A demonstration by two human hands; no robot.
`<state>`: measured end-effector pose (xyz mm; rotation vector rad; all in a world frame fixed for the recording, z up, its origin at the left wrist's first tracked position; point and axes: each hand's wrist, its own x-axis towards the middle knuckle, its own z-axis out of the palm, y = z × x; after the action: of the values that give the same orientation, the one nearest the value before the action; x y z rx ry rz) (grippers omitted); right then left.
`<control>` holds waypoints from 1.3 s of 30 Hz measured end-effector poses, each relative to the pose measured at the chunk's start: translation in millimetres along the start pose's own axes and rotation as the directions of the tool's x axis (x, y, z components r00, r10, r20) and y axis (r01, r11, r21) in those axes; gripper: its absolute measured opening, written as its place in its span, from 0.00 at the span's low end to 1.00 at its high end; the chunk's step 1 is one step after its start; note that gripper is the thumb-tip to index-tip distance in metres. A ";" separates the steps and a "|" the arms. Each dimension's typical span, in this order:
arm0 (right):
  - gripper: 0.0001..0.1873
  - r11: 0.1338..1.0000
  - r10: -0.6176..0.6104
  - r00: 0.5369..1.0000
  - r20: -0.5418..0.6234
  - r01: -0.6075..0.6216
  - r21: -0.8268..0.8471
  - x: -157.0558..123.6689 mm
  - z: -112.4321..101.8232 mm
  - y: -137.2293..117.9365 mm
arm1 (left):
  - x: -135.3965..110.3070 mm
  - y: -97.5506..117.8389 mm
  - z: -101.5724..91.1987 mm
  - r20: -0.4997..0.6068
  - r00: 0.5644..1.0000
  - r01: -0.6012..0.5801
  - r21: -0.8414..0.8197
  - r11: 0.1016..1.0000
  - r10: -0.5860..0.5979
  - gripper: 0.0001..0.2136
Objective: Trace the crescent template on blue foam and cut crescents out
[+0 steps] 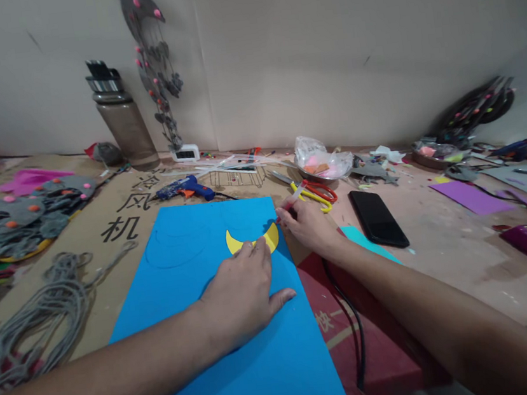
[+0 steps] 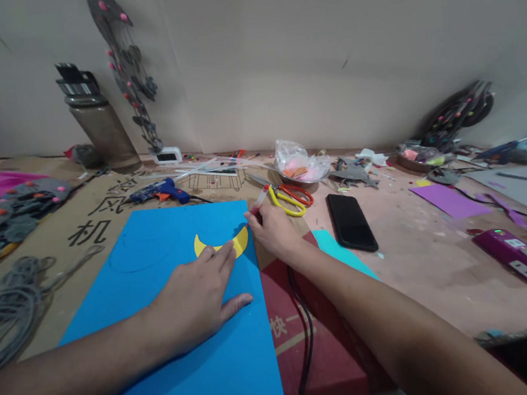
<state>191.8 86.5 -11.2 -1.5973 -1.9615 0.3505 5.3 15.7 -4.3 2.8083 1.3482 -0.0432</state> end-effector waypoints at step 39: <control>0.09 1.000 -0.018 1.000 -0.024 0.018 0.010 3.1 2.6 0.5 | -0.2 -0.3 0.9 -0.029 1.000 -0.009 0.003 1.000 0.009 0.36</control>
<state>190.3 90.0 -12.8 -1.5691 -1.9518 0.3318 5.0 15.8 -5.2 2.8285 1.3420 -0.0036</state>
